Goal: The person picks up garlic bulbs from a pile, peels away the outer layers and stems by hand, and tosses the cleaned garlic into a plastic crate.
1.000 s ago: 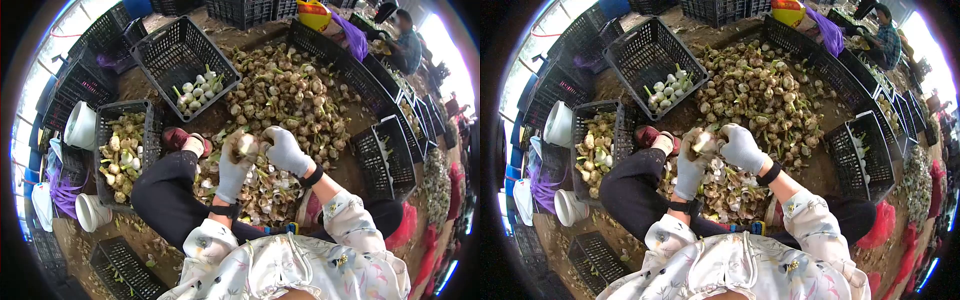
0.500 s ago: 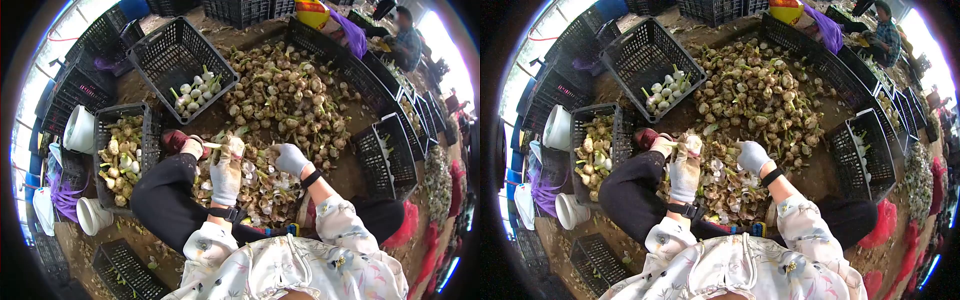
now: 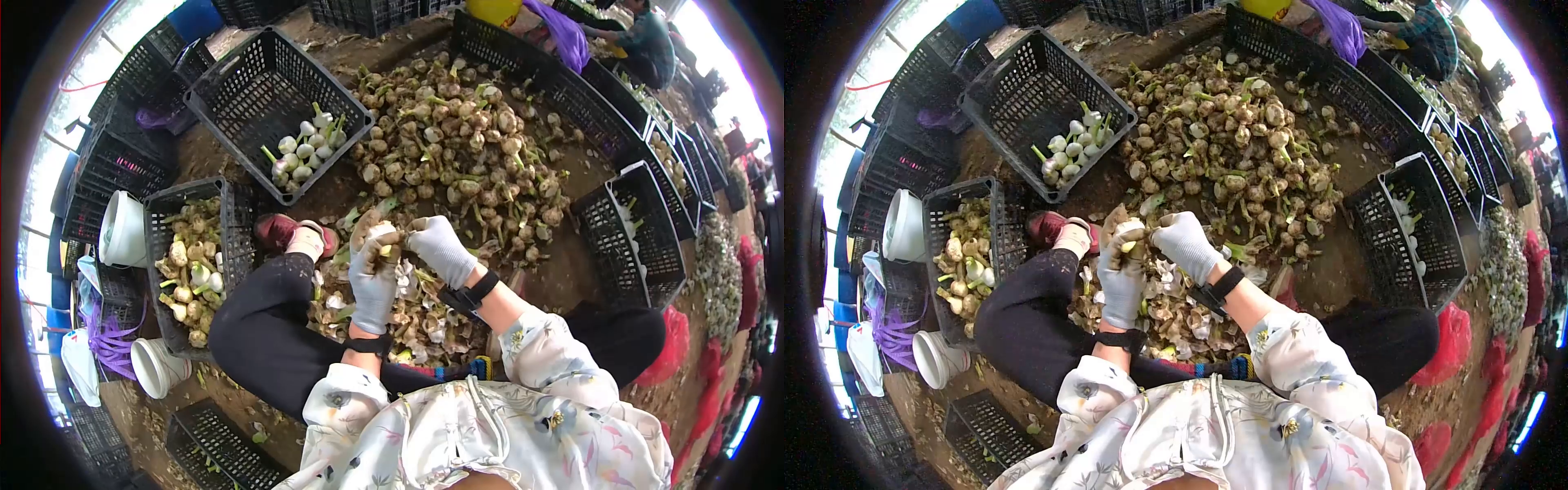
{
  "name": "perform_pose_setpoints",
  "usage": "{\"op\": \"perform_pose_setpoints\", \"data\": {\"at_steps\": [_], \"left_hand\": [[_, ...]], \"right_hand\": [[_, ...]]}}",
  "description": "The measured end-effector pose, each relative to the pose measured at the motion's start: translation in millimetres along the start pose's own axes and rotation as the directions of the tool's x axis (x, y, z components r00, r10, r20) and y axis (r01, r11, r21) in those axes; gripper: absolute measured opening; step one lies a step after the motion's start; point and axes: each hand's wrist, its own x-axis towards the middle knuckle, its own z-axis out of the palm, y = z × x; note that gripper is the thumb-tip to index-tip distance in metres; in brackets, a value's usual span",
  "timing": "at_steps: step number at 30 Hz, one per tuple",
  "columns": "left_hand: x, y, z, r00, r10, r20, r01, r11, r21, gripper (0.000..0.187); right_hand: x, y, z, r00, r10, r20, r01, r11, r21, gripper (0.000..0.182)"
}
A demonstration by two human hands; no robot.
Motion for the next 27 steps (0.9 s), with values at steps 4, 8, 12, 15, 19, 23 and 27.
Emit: {"op": "perform_pose_setpoints", "data": {"at_steps": [4,8,12,15,19,23,27], "left_hand": [[-1,5,-6,0.957,-0.290,0.004,0.254,0.831,-0.495,0.025],[1,2,-7,0.954,-0.297,0.039,0.232,0.651,-0.722,0.026],[7,-5,-12,0.940,-0.311,0.141,0.231,0.276,-0.933,0.024],[17,6,-14,0.941,-0.280,0.190,0.240,0.156,-0.958,0.022],[18,-35,-27,0.786,-0.617,0.047,0.219,0.207,-0.954,0.027],[38,-9,-32,0.738,-0.667,-0.100,0.177,0.334,-0.926,0.042],[68,8,-53,0.944,-0.313,-0.107,0.016,0.367,-0.930,0.049]], "right_hand": [[-4,-10,1,1.000,-0.030,0.006,0.031,0.997,-0.071,0.024],[6,7,-2,0.989,-0.142,-0.050,0.124,0.958,-0.259,0.017],[-1,32,-5,0.986,-0.150,-0.075,0.099,0.883,-0.460,0.022],[-1,85,-14,0.916,0.222,0.334,0.180,0.517,-0.837,0.029],[17,169,-23,0.929,0.268,0.255,0.081,0.524,-0.848,0.030],[63,146,-4,0.999,0.008,-0.048,-0.040,0.698,-0.715,0.039],[131,158,29,0.999,0.013,-0.030,-0.029,0.785,-0.619,0.053]]}}
